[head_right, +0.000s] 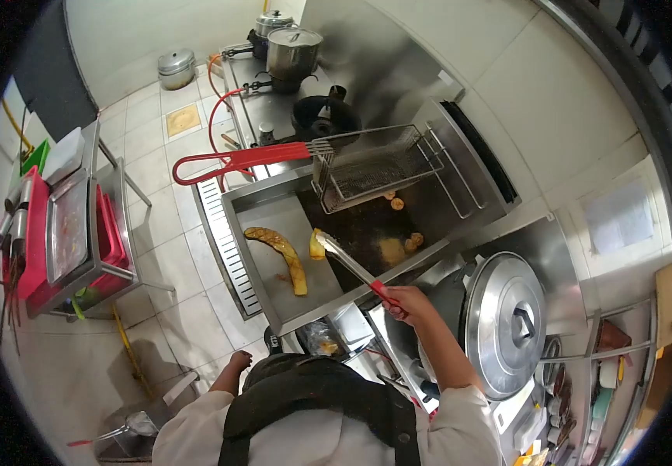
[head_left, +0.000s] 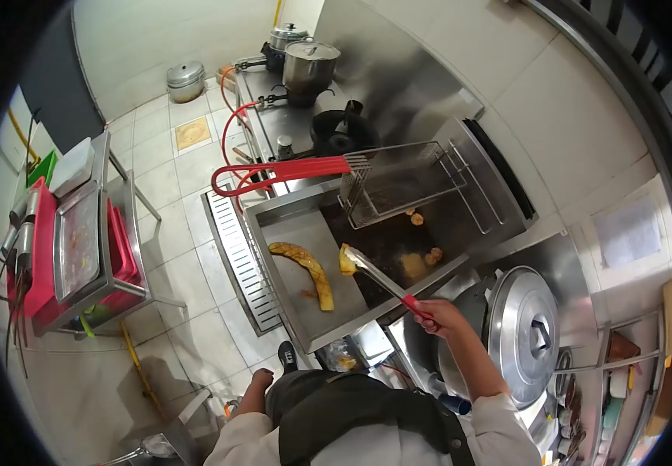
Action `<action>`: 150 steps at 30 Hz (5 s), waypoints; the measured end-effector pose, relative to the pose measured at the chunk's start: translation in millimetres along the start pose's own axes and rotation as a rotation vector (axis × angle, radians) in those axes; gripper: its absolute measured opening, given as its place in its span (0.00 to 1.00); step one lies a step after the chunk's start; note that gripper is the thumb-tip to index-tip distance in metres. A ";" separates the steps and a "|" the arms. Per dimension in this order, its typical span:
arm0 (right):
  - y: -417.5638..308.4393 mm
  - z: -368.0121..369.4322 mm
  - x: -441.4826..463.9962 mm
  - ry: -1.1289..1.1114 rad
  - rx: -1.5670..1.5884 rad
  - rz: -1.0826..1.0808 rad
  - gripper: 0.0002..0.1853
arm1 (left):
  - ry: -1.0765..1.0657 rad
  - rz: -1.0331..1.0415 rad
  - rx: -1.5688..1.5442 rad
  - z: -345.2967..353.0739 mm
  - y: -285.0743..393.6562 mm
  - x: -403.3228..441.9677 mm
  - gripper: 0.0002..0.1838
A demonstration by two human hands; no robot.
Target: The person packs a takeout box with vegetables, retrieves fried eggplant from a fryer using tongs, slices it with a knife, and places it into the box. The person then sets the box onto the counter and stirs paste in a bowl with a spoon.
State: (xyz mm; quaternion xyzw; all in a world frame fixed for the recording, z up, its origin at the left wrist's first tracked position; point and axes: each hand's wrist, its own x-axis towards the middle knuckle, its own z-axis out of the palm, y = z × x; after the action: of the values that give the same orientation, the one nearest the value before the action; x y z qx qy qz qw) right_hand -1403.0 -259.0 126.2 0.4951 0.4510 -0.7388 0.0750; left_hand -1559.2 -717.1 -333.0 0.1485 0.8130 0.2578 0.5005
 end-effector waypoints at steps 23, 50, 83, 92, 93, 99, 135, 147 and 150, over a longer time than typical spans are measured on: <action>67.0 41.6 -8.4 -0.075 -0.275 0.027 0.12 | 0.030 -0.140 -0.103 0.6 -20.9 -45.3 0.13; 64.3 73.0 70.7 0.142 -0.736 -0.577 0.19 | 0.045 -0.113 0.095 7.5 -65.5 -33.2 0.13; 55.2 71.9 19.8 0.363 -0.986 -0.785 0.21 | -0.059 -0.157 -0.178 -4.9 -40.5 -9.1 0.13; 47.3 25.7 -48.9 0.147 -0.094 -0.235 0.18 | -0.233 0.068 0.188 -18.0 -11.2 -13.1 0.15; 47.3 27.9 -54.8 0.204 -0.201 -0.315 0.18 | -0.188 -0.372 -0.226 -14.7 -8.5 -15.1 0.16; 46.6 38.7 -16.6 0.408 -0.828 -0.663 0.23 | -0.136 -0.195 0.063 -20.5 -10.9 -0.6 0.13; -6.9 81.5 -42.9 0.571 -1.179 -0.746 0.19 | -0.094 -0.196 -0.028 -33.1 5.4 11.5 0.13; -8.1 56.9 109.5 0.456 -1.064 -0.735 0.22 | -0.097 -0.222 -0.221 -32.7 -19.4 -12.9 0.11; 2.8 51.0 84.1 0.497 -1.038 -0.744 0.25 | -0.063 -0.259 -0.131 -29.1 -26.9 -28.5 0.12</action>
State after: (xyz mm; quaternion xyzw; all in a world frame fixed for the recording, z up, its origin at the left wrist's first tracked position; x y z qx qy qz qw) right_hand -1477.2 -270.2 62.5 0.3621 0.8906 -0.2683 -0.0619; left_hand -1571.8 -761.3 -316.7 0.0174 0.7907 0.2385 0.5636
